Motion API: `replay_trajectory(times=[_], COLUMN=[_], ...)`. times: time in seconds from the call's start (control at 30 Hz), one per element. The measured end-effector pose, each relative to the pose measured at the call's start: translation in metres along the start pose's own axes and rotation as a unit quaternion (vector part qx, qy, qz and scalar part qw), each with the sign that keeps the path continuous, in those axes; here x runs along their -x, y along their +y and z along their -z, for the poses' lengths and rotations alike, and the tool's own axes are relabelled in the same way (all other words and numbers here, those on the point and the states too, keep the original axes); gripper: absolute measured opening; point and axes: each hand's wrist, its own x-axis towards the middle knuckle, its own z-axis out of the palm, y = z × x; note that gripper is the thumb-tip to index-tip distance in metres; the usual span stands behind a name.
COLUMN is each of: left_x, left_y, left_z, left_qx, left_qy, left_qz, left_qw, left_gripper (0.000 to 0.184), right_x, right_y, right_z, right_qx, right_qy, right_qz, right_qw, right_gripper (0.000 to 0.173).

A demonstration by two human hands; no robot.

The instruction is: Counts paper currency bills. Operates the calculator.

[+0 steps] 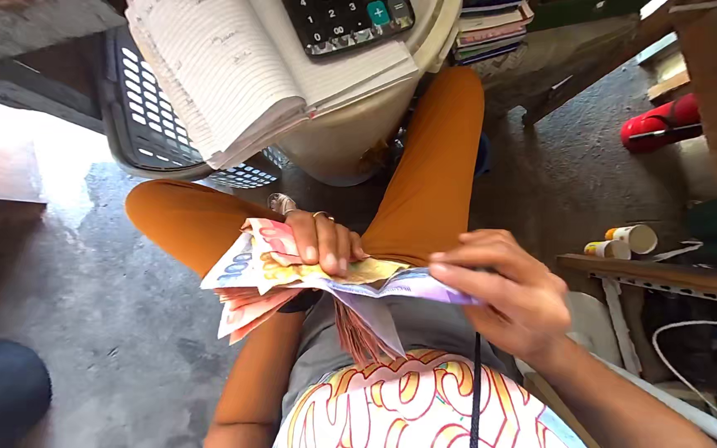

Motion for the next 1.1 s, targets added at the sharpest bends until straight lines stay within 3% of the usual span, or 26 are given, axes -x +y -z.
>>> replay_trajectory(times=[0.17,0.27,0.4,0.53,0.63,0.7,0.73,0.77,0.87,1.0,1.1], left_x=[0.0,0.0,0.001,0.009,0.016,0.022,0.025,0.027,0.017,-0.004,-0.01], left_y=[0.008,0.01,0.009,0.012,0.015,0.014,0.012,0.011,0.002,-0.019,-0.019], left_z=[0.006,0.012,0.006,0.008,0.0,-0.008,-0.01,-0.011,-0.013,-0.015,-0.016], left_qx=[-0.021,-0.016,0.005,-0.146,-0.35,-0.429,-0.449,-0.47,-0.52,-0.512,-0.427], left_qy=[0.033,0.045,0.075,0.171,0.302,0.321,0.317,0.309,0.281,0.298,0.348], left_qz=[-0.012,-0.016,-0.012,0.036,0.11,0.149,0.161,0.169,0.175,0.223,0.287], left_qw=[0.999,0.999,0.997,0.974,0.88,0.831,0.82,0.809,0.787,0.774,0.783], left_gripper=[0.024,0.023,0.02,0.013,0.018,0.021,0.021,0.022,0.023,0.025,0.018], right_x=[0.004,0.004,0.006,0.007,-0.001,-0.012,-0.018,-0.024,-0.039,-0.041,-0.042], right_y=[-0.016,-0.016,-0.008,-0.001,0.003,0.011,0.016,0.02,0.031,0.042,0.051], right_z=[-0.004,-0.012,-0.028,-0.037,-0.023,-0.013,-0.012,-0.013,-0.022,-0.043,-0.052], right_qx=[-0.027,-0.055,-0.019,0.048,0.002,-0.069,-0.088,-0.101,-0.132,-0.106,-0.175], right_qy=[-0.027,-0.045,-0.042,-0.027,-0.071,-0.119,-0.133,-0.142,-0.127,-0.092,-0.068], right_qz=[0.137,0.137,0.045,0.0,-0.108,-0.199,-0.244,-0.286,-0.363,-0.367,-0.446], right_qw=[0.99,0.988,0.998,0.999,0.992,0.97,0.956,0.942,0.913,0.92,0.875], right_gripper=[0.017,0.015,0.009,0.007,0.039,0.066,0.07,0.068,0.041,0.045,0.028])
